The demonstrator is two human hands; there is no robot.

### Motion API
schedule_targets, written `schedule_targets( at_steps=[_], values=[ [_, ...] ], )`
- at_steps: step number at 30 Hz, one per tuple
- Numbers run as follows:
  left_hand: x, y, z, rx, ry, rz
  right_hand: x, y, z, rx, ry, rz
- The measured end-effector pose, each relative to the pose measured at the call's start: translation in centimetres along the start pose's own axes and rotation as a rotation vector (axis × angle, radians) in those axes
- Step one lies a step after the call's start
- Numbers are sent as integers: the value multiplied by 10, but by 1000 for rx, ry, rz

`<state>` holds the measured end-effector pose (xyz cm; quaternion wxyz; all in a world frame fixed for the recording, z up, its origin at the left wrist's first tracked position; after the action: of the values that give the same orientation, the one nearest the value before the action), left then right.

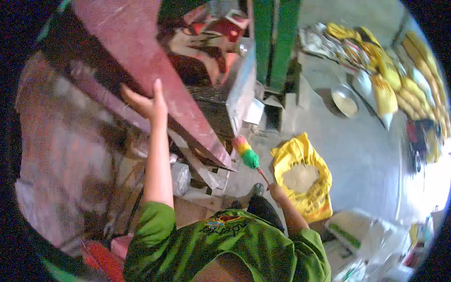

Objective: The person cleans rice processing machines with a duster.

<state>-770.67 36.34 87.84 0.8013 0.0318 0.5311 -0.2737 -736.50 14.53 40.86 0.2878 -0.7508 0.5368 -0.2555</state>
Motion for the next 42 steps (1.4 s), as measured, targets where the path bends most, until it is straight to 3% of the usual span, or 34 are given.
schedule_targets(
  at_steps=[1,3,5,7,8,9,11,13,17,21,27,29,34,37,38,39,42],
  values=[
    [-1,-2,4,13,5,-10,14,-11,-13,-8,40,26],
    [0,-1,2,41,-46,-17,45,-53,-38,-286,715,168],
    [1,4,-3,109,3,2,67,-45,-24,-431,749,266],
    [2,2,0,138,-66,-3,82,-66,-30,-377,761,401],
    [3,2,-1,97,-29,22,87,-57,-10,-245,615,440],
    [2,0,2,33,6,26,93,-63,-10,-246,622,454],
    [0,-3,8,95,7,31,116,-66,4,-419,862,454],
    [9,-1,15,127,-93,16,127,-73,17,-423,874,472],
    [50,2,39,-119,-21,58,150,-90,63,-394,859,530],
    [120,45,94,-142,227,-94,170,-135,105,-386,931,598],
    [203,155,156,-109,61,-560,189,-221,186,-322,914,700],
    [224,189,171,-231,-39,-784,192,-241,217,-494,994,704],
    [265,255,175,-239,-111,-932,154,-315,227,-452,989,673],
    [286,296,171,-283,-199,-1065,118,-312,276,-625,839,706],
    [293,315,168,-280,-197,-1102,101,-315,292,-526,821,706],
    [294,333,172,-277,-194,-1140,79,-342,269,-541,788,693],
    [305,397,177,-333,-251,-1238,23,-341,324,-650,801,587]
  ],
)
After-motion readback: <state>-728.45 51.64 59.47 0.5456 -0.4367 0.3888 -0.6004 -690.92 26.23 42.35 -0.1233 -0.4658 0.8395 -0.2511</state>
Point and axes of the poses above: each hand's wrist, its own x-axis away from the middle knuckle, its own y-axis out of the palm, z = x × y, the point moved 8 cm from there along -x, towards the middle knuckle, and after that the axes turned 3 degrees about -z, right-handed, at the moved point
